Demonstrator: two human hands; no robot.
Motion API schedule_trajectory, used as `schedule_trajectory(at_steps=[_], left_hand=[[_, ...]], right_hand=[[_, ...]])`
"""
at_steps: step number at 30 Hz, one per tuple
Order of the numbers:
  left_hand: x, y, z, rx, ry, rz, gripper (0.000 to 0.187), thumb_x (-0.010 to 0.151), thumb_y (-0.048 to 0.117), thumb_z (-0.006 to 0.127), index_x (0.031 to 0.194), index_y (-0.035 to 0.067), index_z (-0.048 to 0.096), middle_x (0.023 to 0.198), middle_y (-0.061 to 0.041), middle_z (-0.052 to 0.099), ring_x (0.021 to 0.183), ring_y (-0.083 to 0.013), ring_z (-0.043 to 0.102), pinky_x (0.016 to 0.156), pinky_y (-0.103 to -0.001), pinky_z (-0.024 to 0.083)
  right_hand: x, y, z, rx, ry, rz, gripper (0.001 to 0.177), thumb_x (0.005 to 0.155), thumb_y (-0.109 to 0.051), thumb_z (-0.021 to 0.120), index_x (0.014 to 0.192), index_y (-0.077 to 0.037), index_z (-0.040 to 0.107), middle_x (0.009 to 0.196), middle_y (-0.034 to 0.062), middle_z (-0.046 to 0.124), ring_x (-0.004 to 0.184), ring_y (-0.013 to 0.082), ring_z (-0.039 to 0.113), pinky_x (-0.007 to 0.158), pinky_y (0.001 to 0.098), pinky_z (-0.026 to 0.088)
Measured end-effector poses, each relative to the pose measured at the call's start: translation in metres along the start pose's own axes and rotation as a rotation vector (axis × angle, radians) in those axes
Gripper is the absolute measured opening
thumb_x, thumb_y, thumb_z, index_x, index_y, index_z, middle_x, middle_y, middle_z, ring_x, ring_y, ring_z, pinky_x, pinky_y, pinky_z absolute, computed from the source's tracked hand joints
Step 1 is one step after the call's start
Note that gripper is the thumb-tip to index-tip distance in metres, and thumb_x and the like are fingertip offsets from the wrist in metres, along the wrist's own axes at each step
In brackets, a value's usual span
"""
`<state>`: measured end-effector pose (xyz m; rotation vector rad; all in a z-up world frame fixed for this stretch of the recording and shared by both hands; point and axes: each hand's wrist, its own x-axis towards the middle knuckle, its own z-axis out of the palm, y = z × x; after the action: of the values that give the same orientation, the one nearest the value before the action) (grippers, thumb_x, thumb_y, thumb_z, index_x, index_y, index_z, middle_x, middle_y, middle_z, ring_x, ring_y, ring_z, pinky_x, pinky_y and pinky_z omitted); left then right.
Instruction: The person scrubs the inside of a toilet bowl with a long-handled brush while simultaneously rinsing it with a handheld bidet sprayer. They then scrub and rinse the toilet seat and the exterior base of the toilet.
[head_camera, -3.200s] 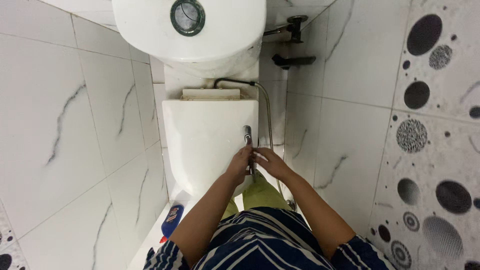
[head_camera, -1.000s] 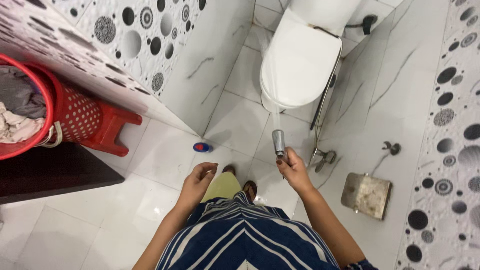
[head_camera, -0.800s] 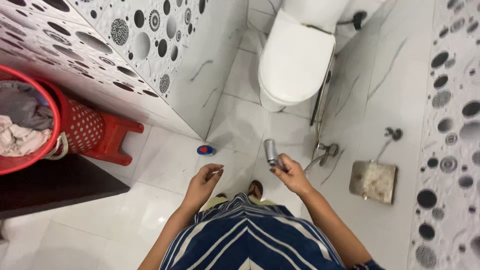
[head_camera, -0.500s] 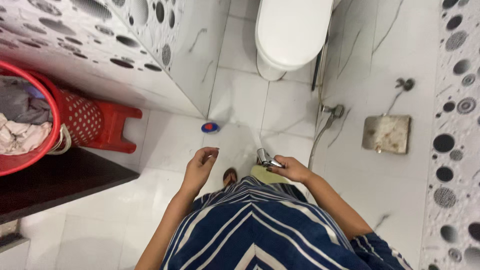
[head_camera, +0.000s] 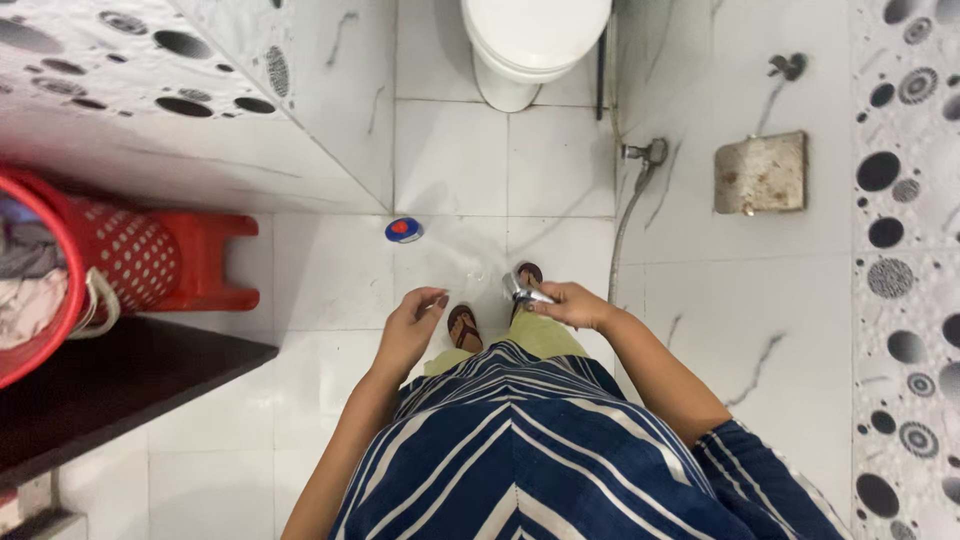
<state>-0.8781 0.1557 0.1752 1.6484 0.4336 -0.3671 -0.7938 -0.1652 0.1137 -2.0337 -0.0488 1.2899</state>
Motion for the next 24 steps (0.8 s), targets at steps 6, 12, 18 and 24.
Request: schedule_trajectory(at_steps=[6,12,18,24], left_hand=[[-0.002,0.009,-0.008,0.097,0.066,-0.078,0.029,0.098,0.022,0.065,0.123,0.006,0.068,0.117,-0.008,0.074,0.104,-0.0171,0.066,0.093,-0.029,0.051],[0.018,0.029,0.009,0.097,0.040,-0.022,0.027,0.097,0.018,0.062,0.122,0.007,0.068,0.115,-0.005,0.074,0.103,-0.0122,0.065,0.092,-0.027,0.050],[0.054,0.063,0.055,0.169,-0.004,-0.040,0.027,0.099,0.018,0.064,0.123,0.007,0.070,0.110,-0.007,0.073,0.099,-0.0164,0.061,0.089,-0.029,0.048],[0.103,0.105,0.096,0.144,-0.067,0.047,0.027,0.098,0.014,0.060,0.122,0.006,0.067,0.118,-0.005,0.074,0.112,-0.0129,0.067,0.097,-0.027,0.049]], right_hand=[[-0.018,0.022,-0.022,-0.001,0.590,-0.158,0.039,0.094,-0.045,0.072,0.095,-0.007,0.063,0.069,0.0083,0.059,0.064,0.0176,0.054,0.059,0.0354,0.046],[-0.020,0.031,-0.033,0.089,0.660,-0.118,0.030,0.091,-0.036,0.072,0.097,-0.009,0.061,0.069,0.0087,0.062,0.061,0.0176,0.057,0.060,0.0362,0.046],[-0.009,0.038,-0.073,0.324,0.548,-0.109,0.029,0.098,-0.036,0.072,0.096,-0.008,0.064,0.072,0.0082,0.055,0.064,0.0170,0.048,0.058,0.0353,0.042],[-0.011,0.063,-0.124,0.185,0.570,-0.292,0.029,0.089,-0.037,0.073,0.096,-0.010,0.063,0.068,-0.0001,0.062,0.062,0.0105,0.056,0.060,0.0297,0.046]])
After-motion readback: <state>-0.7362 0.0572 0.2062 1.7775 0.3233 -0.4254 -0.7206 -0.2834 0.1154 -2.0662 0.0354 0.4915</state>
